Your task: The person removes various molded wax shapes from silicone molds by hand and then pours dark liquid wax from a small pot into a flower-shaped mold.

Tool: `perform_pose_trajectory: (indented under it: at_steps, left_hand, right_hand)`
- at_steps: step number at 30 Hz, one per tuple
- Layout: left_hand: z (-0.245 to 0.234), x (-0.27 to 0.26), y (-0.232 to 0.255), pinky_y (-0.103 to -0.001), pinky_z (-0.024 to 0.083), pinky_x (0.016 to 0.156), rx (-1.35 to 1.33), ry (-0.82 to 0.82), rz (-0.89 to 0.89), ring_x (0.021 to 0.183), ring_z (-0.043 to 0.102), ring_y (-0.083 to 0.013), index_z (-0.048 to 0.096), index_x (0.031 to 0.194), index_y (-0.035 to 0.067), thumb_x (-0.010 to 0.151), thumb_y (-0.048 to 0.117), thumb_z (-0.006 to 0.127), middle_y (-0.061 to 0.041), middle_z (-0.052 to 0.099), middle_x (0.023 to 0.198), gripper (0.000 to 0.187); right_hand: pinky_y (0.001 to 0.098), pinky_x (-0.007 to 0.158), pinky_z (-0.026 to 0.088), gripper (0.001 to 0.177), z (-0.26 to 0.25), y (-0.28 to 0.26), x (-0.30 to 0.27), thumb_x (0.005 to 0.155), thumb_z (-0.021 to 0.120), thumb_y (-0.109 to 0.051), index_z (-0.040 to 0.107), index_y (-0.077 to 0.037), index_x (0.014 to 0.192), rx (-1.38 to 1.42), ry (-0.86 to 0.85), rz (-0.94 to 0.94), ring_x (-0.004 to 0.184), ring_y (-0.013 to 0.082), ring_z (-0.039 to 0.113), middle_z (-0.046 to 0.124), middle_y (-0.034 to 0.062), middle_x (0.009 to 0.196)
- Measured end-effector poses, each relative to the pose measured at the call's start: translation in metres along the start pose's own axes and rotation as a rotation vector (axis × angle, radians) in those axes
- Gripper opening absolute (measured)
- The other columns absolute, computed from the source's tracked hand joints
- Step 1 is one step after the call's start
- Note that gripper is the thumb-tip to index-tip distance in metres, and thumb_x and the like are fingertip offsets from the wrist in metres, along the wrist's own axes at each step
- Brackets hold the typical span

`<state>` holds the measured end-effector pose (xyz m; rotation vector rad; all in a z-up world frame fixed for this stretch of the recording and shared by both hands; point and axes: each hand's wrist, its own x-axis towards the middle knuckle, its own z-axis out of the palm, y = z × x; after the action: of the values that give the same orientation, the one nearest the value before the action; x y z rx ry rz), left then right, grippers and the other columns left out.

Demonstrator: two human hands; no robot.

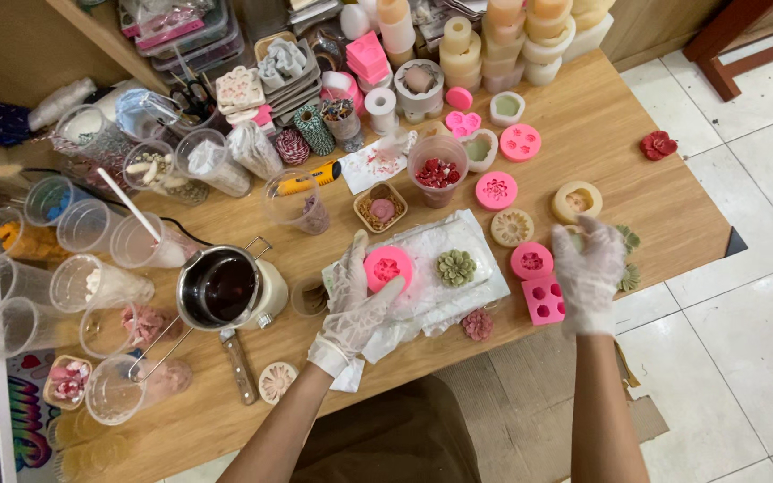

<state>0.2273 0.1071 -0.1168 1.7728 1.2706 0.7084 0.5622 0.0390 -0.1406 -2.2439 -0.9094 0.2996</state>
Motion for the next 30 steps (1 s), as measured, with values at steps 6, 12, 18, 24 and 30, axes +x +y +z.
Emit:
perform_pose_trajectory:
  at_steps: [6,12,18,24,30]
  left_hand:
    - [-0.005,0.000,0.010,-0.049,0.024,0.118,0.309,-0.036,0.031,0.140,0.038,-0.0402,0.030,0.158,0.005,0.079,0.042,0.080,-0.022,0.041,0.154,0.101]
    - [-0.013,0.001,0.021,-0.049,0.025,0.117,0.329,-0.060,0.054,0.137,0.040,-0.0394,0.037,0.154,0.007,0.076,0.043,0.082,-0.021,0.045,0.151,0.097]
    - [-0.012,-0.002,0.015,-0.049,0.027,0.115,0.308,-0.045,0.119,0.134,0.043,-0.0386,0.038,0.154,0.006,0.078,0.044,0.082,-0.020,0.049,0.148,0.096]
    - [-0.013,-0.003,0.005,-0.049,0.027,0.115,0.324,-0.031,0.192,0.135,0.044,-0.0376,0.038,0.154,0.006,0.081,0.047,0.080,-0.018,0.051,0.149,0.094]
    - [-0.012,-0.002,0.007,-0.048,0.028,0.115,0.327,-0.024,0.173,0.135,0.043,-0.0376,0.038,0.154,0.007,0.079,0.048,0.082,-0.018,0.050,0.147,0.097]
  right_hand:
    - [0.0437,0.098,0.049,0.075,-0.008,-0.093,-0.075,0.070,0.092,-0.027,0.061,0.000,0.133,0.353,-0.443,-0.513,0.121,0.0301,0.056,0.055,0.0200,0.134]
    - [0.0436,0.100,0.049,0.069,-0.003,-0.084,-0.081,0.072,0.090,-0.025,0.064,-0.005,0.133,0.137,-0.197,-0.496,0.114,0.0301,0.060,0.065,0.0150,0.118]
    - [0.0365,0.101,0.055,0.053,-0.029,0.013,-0.068,0.080,0.080,-0.027,0.068,-0.013,0.129,0.176,0.060,0.434,0.108,0.0237,0.067,0.066,0.0124,0.122]
    - [0.0478,0.104,0.048,0.065,0.034,0.132,-0.034,0.079,0.085,-0.037,0.067,-0.004,0.132,-0.099,0.085,0.277,0.118,0.0429,0.060,0.062,0.0247,0.126]
    - [0.0500,0.107,0.043,0.067,0.041,0.101,-0.035,0.084,0.081,-0.032,0.061,-0.005,0.142,-0.273,0.297,0.084,0.128,0.0426,0.051,0.056,0.0231,0.142]
